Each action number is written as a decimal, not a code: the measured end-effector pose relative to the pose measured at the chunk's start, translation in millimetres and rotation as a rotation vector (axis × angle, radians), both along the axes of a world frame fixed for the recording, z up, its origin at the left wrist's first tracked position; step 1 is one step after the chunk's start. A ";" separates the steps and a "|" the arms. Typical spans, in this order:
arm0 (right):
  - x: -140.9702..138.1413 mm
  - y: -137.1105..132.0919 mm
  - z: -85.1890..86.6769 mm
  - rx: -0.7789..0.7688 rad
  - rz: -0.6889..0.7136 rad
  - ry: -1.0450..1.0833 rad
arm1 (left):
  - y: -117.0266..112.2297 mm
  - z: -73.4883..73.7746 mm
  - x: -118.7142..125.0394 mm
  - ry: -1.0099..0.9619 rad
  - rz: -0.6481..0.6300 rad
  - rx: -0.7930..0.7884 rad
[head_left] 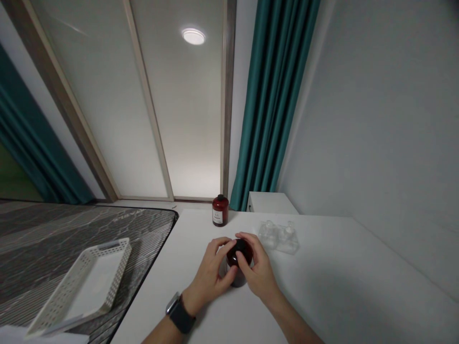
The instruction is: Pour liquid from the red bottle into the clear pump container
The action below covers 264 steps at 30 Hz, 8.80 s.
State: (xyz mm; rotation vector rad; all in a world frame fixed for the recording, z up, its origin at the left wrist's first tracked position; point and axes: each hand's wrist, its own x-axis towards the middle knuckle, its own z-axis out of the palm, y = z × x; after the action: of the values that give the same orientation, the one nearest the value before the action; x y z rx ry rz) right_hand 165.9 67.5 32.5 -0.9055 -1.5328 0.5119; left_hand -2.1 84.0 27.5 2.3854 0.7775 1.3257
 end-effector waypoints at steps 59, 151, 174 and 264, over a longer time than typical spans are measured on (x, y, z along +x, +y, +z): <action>33.9 21.7 -0.5 -0.470 0.638 0.271 | 14.6 54.8 24.0 0.006 0.175 -0.326; 22.7 19.1 -3.7 -0.475 0.625 0.305 | 30.0 78.1 -13.3 0.460 -0.189 -0.198; 4.0 12.8 -13.8 -0.243 -0.037 0.127 | 6.0 -10.6 -8.2 -0.251 0.155 -0.359; -25.0 108.1 -2.8 -0.338 0.224 0.134 | 52.0 -12.0 -53.3 -0.303 0.381 -0.209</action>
State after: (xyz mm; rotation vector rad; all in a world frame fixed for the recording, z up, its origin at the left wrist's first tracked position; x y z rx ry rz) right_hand 141.0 175.7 29.6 -0.9372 -1.4559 0.9967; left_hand -55.3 136.0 15.6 1.8767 1.2477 1.6083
